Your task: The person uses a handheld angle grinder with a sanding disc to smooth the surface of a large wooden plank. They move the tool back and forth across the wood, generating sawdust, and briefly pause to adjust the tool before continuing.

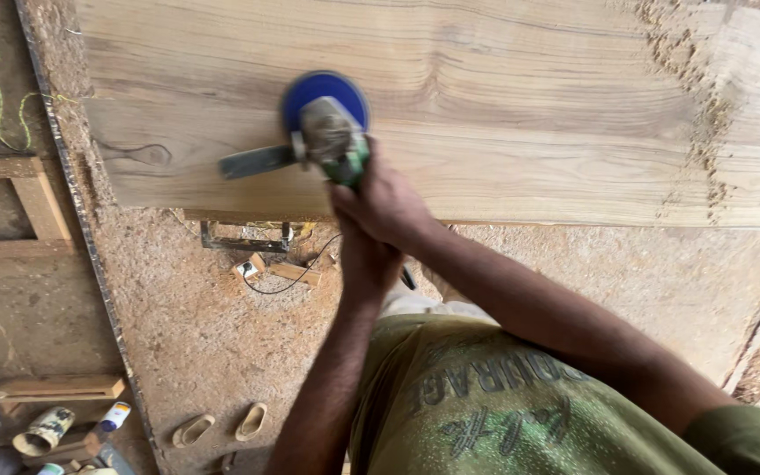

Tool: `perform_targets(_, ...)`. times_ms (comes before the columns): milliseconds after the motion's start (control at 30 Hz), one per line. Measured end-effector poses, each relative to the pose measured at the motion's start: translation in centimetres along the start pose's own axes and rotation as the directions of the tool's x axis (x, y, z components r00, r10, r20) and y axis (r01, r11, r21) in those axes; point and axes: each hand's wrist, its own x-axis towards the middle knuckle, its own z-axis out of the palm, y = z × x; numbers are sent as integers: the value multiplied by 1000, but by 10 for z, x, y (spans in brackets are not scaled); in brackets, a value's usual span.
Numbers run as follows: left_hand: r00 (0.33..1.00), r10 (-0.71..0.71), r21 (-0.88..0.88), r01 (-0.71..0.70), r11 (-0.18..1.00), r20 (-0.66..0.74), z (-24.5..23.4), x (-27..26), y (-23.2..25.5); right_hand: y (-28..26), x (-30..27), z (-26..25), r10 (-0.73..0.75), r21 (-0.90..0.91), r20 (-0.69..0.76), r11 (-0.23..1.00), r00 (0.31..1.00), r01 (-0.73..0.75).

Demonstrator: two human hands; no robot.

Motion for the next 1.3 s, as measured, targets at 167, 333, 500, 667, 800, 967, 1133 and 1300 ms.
perform_targets(167, 990, 81, 241, -108, 965, 117, 58, -5, -24, 64, -25, -37, -66, 22, -270, 997, 961, 74)
perform_targets(333, 982, 10, 541, -113, 833, 188, 108, -16, -33, 142, -40, -70, -95, 94, -423, 985, 901, 148)
perform_targets(500, 938, -107, 701, -168, 693, 331, 183, -16, -52, 236, -58, -106, 3, 206, -551, 970, 835, 133)
perform_targets(667, 849, -169, 733, -312, 605, 501, 259, -24, -79, 317, -94, -145, 67, 461, -675, 815, 734, 350)
perform_targets(800, 783, -269, 777, -383, 500, 560, 300, -38, -92, 351, -127, -156, 246, 602, -693, 715, 678, 356)
perform_targets(967, 770, -314, 756, -311, 575, 555, 275, -67, -114, 347, -136, -123, 165, 517, -675, 801, 719, 301)
perform_targets(1133, 932, -148, 717, -145, 682, 330, 183, -98, -122, 270, -118, -64, 134, 260, -459, 966, 878, -12)
perform_targets(1300, 924, -298, -707, 376, 599, 239, 109, -103, -94, 169, -102, -21, 56, 223, -115, 974, 992, -29)
